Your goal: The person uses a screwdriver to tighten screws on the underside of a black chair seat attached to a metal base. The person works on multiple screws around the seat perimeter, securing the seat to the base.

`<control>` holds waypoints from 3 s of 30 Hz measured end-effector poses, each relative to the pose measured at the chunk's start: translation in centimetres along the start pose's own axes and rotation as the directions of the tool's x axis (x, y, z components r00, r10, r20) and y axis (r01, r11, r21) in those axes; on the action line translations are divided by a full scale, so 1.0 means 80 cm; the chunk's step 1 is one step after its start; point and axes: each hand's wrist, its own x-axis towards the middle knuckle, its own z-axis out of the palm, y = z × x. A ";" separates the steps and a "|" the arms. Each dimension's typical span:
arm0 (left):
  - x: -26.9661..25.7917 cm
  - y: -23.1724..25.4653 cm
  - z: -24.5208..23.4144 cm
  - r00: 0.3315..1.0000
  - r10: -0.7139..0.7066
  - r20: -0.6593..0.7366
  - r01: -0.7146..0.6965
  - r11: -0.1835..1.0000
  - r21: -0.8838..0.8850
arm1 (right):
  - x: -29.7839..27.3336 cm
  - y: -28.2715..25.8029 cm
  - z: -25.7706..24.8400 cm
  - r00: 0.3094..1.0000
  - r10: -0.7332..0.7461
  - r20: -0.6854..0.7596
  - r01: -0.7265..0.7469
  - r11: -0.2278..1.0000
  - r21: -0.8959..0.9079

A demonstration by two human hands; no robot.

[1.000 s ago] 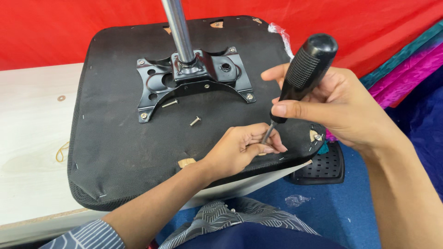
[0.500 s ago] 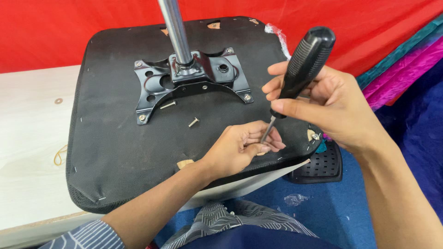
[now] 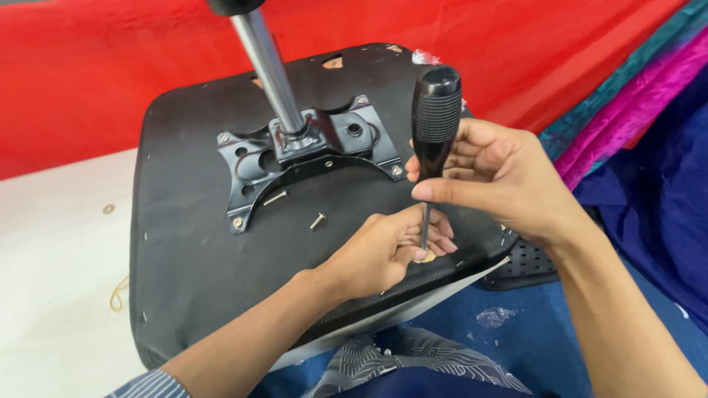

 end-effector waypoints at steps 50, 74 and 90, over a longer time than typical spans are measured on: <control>0.006 0.001 0.027 0.989 0.003 -0.145 0.005 0.998 0.059 | -0.015 -0.034 -0.016 0.997 0.070 0.023 -0.054 0.910 -0.412; 0.006 -0.009 0.033 0.984 -0.113 -0.135 0.086 0.978 -0.189 | -0.009 -0.014 -0.046 0.960 -0.024 0.278 0.021 1.000 0.011; 0.017 -0.018 -0.014 0.957 -0.281 0.066 0.289 0.925 -0.245 | 0.018 -0.016 -0.046 0.978 0.031 0.208 -0.015 0.997 -0.078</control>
